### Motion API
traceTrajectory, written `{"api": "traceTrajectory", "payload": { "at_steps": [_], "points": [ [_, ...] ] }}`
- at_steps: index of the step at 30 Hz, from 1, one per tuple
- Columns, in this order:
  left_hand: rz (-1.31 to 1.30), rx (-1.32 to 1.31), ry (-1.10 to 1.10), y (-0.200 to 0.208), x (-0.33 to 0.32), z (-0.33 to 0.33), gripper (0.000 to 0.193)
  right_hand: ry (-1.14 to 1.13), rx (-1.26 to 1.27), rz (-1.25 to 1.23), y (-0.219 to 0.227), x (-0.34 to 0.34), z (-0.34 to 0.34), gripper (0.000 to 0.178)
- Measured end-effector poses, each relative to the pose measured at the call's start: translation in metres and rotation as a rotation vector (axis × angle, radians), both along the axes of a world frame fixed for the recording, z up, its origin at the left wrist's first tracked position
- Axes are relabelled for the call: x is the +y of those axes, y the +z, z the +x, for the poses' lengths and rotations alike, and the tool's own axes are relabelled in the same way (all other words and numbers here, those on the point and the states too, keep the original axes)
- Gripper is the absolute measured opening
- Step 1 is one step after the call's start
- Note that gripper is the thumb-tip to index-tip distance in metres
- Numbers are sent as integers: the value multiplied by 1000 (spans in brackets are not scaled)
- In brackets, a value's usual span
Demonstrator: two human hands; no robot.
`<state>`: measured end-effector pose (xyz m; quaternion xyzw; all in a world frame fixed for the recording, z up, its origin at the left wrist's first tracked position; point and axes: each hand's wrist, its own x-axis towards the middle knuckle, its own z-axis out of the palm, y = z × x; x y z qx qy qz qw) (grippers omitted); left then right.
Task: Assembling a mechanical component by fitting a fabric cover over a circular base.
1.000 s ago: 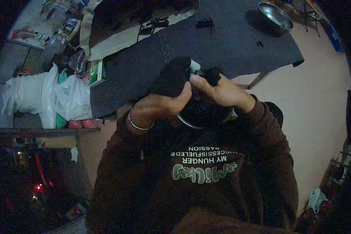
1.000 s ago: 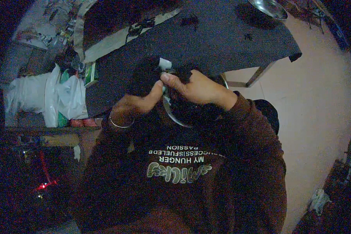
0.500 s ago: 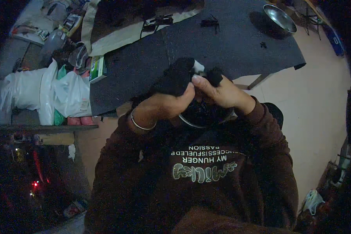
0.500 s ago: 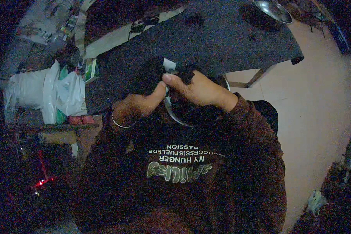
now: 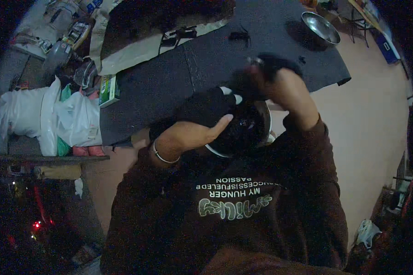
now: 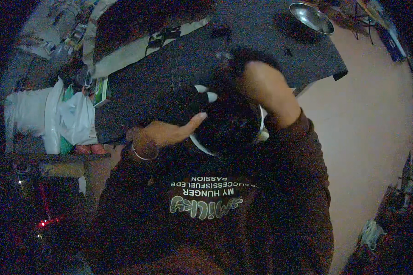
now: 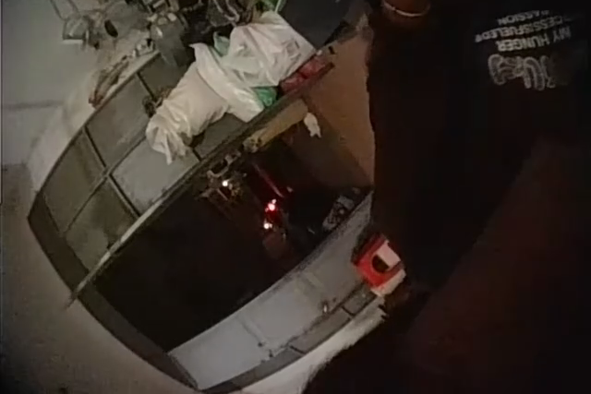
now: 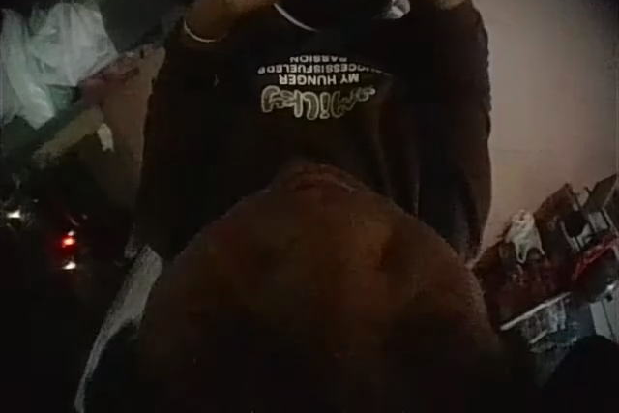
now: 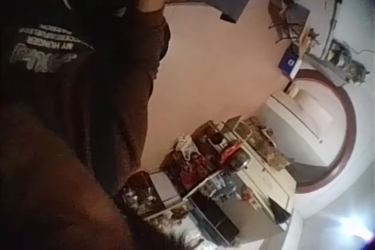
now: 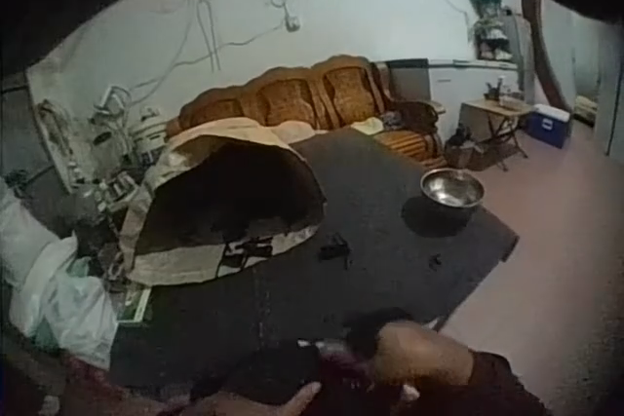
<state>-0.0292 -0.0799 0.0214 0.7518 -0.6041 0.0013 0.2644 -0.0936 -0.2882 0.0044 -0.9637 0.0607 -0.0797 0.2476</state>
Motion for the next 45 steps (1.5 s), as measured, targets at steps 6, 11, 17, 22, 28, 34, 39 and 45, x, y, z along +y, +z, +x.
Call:
{"api": "traceTrajectory", "payload": {
  "at_steps": [6,11,17,22,28,34,39,45],
  "points": [
    [-114,-25,118,-21,-4,19,22,-125,-124,-360,-10,-28,55,19],
    [-28,140,396,10,2,14,22,-282,-71,-260,3,-11,43,17],
    [-206,-439,-7,25,7,22,26,145,-117,284,26,16,-2,18],
    [122,-122,-340,37,18,4,28,316,100,672,33,34,-12,20],
    [130,299,-188,47,19,-7,28,260,-28,892,20,41,-10,22],
    [-343,206,347,14,-5,0,26,401,-602,425,18,60,-15,25],
    [-9,123,277,16,0,-9,28,255,-725,134,-4,59,-7,22],
    [-152,275,239,11,-4,-10,26,112,-391,544,16,61,-9,16]
  ]
}}
